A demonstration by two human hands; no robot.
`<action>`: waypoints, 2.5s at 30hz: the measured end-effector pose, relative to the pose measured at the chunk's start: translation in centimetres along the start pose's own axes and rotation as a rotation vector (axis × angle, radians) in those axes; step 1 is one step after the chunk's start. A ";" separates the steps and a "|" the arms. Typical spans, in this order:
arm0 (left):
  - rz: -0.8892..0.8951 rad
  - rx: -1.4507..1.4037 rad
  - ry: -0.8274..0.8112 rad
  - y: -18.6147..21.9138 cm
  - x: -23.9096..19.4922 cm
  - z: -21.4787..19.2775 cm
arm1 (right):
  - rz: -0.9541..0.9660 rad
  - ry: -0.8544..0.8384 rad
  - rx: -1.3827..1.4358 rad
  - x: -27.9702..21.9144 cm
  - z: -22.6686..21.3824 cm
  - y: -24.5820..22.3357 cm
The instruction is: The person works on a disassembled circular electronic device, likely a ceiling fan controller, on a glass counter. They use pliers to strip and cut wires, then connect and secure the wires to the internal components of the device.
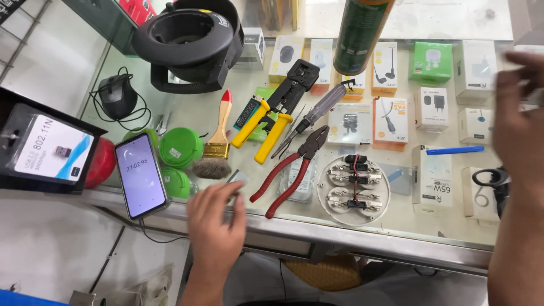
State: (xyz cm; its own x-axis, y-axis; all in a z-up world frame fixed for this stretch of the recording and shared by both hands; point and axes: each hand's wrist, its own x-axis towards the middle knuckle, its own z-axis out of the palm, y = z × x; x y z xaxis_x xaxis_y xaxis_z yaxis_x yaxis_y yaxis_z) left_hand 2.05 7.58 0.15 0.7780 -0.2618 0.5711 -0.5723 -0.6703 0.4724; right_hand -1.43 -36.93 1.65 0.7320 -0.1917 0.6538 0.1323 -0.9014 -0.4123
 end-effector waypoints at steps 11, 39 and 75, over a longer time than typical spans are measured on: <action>0.189 0.477 -0.396 2.1 7.1 6.4 | -0.150 -0.126 -0.225 0.6 1.0 -3.4; -0.258 -0.461 -1.130 5.8 13.0 3.7 | -0.248 -0.455 0.552 0.8 2.1 -9.6; 0.459 0.017 -0.417 8.1 9.9 8.3 | 0.069 -0.787 0.291 1.6 2.0 -7.6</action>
State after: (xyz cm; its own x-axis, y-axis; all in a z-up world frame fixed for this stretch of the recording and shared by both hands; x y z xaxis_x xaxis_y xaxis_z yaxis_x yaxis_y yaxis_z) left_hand 7.25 -6.19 4.08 0.4910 -0.7730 0.4016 -0.8711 -0.4351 0.2276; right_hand 0.08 -29.67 4.61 0.9829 0.1814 0.0321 0.1580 -0.7409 -0.6528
